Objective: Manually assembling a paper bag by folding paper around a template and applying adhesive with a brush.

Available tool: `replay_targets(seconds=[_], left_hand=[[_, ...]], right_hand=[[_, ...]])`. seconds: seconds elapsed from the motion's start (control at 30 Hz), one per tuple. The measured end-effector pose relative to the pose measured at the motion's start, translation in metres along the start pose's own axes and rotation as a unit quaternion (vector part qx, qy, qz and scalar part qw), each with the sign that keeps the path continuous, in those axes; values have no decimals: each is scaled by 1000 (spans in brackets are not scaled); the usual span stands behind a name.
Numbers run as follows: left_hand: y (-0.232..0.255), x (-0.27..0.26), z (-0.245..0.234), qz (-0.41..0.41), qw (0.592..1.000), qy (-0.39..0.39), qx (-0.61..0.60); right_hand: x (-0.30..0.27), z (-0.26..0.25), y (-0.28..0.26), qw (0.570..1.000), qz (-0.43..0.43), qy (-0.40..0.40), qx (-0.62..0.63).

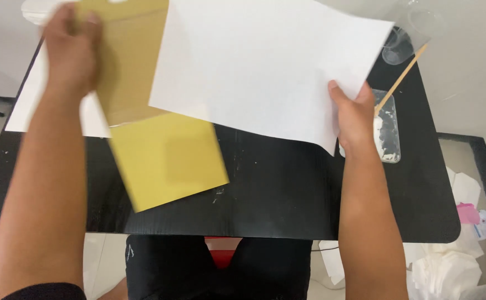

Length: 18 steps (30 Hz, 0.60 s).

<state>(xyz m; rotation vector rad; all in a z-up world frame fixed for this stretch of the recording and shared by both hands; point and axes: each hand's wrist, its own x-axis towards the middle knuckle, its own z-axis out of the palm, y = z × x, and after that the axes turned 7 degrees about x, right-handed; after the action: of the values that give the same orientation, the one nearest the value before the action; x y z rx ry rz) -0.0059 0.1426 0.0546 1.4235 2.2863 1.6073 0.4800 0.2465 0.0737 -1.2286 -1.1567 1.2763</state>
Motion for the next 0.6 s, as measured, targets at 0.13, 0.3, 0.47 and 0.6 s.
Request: replay_targets(seconds=[0.13,0.3,0.47,0.6], left_hand=[[13,-8,-60,-60,994,9,-92],[38,-21,-79,-172,937,19,-303],[60,-34,-52,-122,937,-41,-325],[71,-44,-7,-95,923,-83,-363]], right_hand=[[-2,11,8,994,-33,-44,-91],[5,21,28,978,-68,-64,-188],[9,29,45,972,-88,-94,-196],[11,32,60,952,-168,-82,-242]])
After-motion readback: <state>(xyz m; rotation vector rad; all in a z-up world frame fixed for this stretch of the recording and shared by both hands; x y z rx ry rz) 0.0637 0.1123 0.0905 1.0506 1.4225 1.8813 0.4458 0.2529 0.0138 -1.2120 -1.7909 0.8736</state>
